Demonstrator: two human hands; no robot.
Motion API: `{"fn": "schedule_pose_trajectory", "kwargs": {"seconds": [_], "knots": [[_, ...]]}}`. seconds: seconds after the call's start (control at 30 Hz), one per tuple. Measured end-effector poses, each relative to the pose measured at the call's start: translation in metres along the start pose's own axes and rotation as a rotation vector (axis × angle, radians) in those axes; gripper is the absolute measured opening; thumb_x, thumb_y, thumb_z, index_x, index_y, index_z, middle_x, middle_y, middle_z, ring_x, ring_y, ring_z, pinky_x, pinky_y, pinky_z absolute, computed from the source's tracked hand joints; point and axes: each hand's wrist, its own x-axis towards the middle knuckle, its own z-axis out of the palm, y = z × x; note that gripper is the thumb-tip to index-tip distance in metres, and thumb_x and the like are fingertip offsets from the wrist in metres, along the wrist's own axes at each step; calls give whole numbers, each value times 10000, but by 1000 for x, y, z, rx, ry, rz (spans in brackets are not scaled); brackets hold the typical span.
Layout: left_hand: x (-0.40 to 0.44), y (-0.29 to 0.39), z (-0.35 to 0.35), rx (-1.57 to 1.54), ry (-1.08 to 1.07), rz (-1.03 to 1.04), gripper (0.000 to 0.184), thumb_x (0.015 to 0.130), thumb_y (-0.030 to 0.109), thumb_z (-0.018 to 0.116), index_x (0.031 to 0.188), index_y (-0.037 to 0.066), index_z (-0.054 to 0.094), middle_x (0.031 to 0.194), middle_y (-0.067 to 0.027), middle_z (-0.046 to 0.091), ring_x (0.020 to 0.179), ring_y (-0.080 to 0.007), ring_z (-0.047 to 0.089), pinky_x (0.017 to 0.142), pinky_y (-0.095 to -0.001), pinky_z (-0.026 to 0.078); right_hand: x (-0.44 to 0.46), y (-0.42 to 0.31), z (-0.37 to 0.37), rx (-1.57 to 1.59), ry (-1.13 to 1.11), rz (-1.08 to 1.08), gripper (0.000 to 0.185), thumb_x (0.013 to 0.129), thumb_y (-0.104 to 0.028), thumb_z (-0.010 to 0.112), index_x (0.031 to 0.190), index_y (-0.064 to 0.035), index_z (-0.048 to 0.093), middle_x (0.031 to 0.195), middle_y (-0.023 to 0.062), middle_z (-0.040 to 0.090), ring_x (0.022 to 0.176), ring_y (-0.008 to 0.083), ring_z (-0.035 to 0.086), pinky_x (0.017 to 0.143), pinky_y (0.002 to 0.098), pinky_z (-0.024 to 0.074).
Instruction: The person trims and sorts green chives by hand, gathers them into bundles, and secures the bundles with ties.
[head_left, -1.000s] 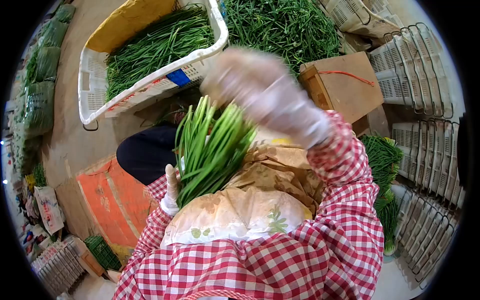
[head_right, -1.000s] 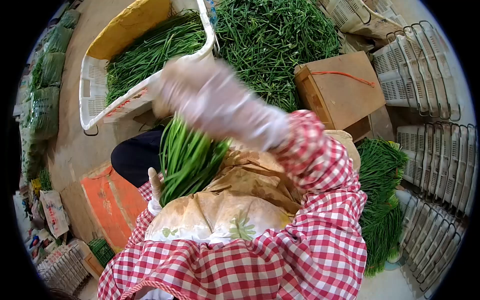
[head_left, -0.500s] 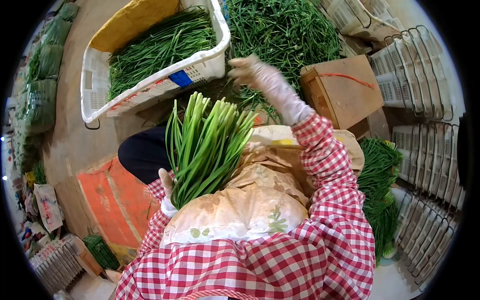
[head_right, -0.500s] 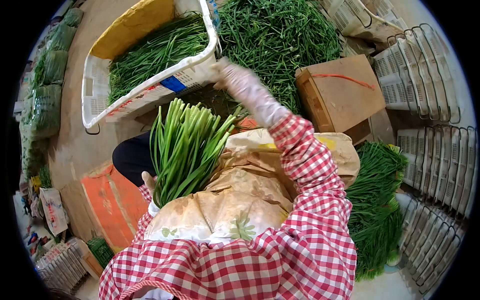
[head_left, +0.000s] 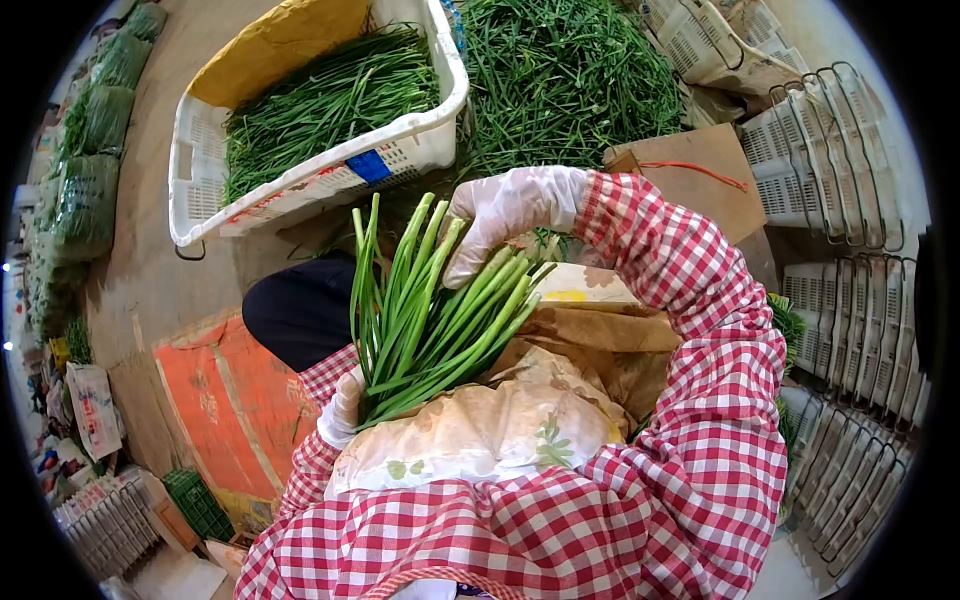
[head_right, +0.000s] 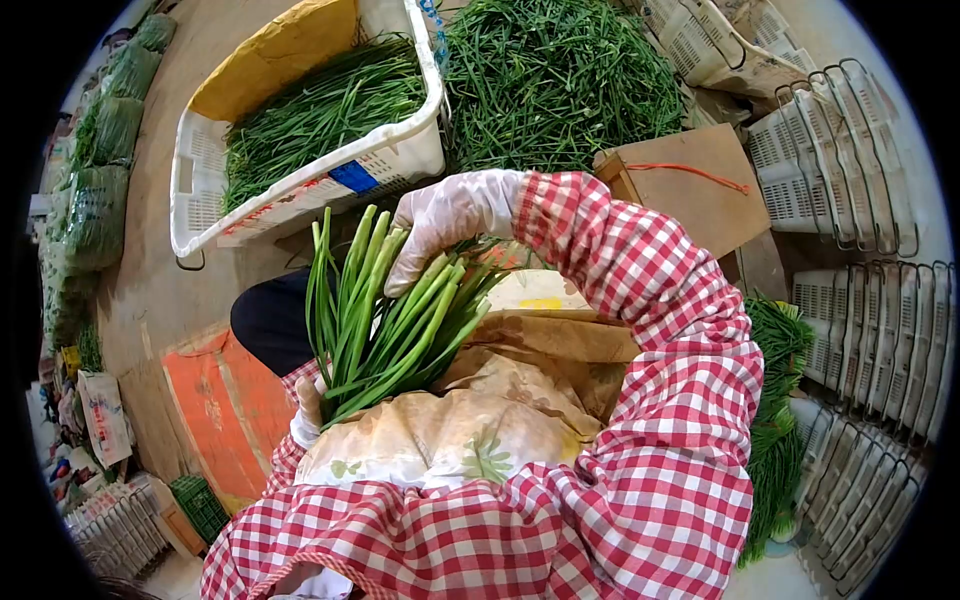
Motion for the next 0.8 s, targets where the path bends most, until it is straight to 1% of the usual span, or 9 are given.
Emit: {"fn": "schedule_pose_trajectory", "kwargs": {"seconds": [0.1,0.17,0.4,0.43,0.5,0.6,0.7,0.73,0.8], "knots": [[-1,-4,1,-13,71,24,945,737,762,462,1370,67,356,1293,-78,476,1160,-212,471,981,-391,392,-6,0,14,-87,245,-41,253,756,-155,725,970,-27,684,767,35,682,618,86,621,544,210,500],[-3,-6,-1,-23,127,42,940,742,759,459,1370,67,357,1292,-77,478,1161,-212,470,983,-391,391,-19,-5,22,-23,403,8,219,786,-141,676,967,-18,676,784,46,678,680,105,630,619,224,508],[16,-48,-54,-485,-139,221,884,777,733,444,1379,92,360,1329,-96,468,1186,-233,465,1021,-410,357,-98,32,-16,268,914,-815,231,823,-209,650,976,-37,640,967,111,665,937,223,629,920,351,479],[18,-48,-51,-516,-160,230,882,777,732,445,1380,93,360,1330,-97,467,1187,-235,465,1022,-410,357,-103,41,-30,99,1097,-765,287,820,-214,655,1038,-32,620,969,115,665,937,231,632,931,351,479],[22,-47,-48,-573,-198,247,879,778,730,445,1380,95,361,1333,-99,466,1188,-237,465,1024,-412,355,-86,59,-29,-971,1506,16,499,792,-262,684,1207,-37,521,1046,110,649,925,238,638,940,337,467],[27,-45,-42,-630,-234,263,874,780,728,446,1381,99,362,1336,-102,465,1190,-240,465,1026,-414,352,-60,81,-2,-1506,1119,-185,616,762,-296,697,1292,-105,448,1150,102,590,1039,246,573,1011,429,374],[30,-46,-38,-677,-260,266,869,782,726,446,1381,102,363,1339,-104,463,1192,-243,465,1029,-417,350,-46,92,23,-1219,722,17,317,795,-261,662,1062,-109,581,906,92,632,903,244,590,968,441,376],[31,-45,-36,-690,-269,269,868,782,725,446,1382,103,363,1340,-105,463,1192,-244,466,1030,-417,349,-48,100,24,-1188,725,-162,181,819,-259,636,877,-90,607,690,80,608,731,262,608,813,422,453],[32,-43,-34,-714,-289,283,864,784,724,447,1382,105,364,1343,-107,462,1194,-247,466,1032,-419,347,-72,79,32,-688,619,-209,200,854,-238,589,798,-49,629,570,86,553,552,225,572,547,382,440]]}}
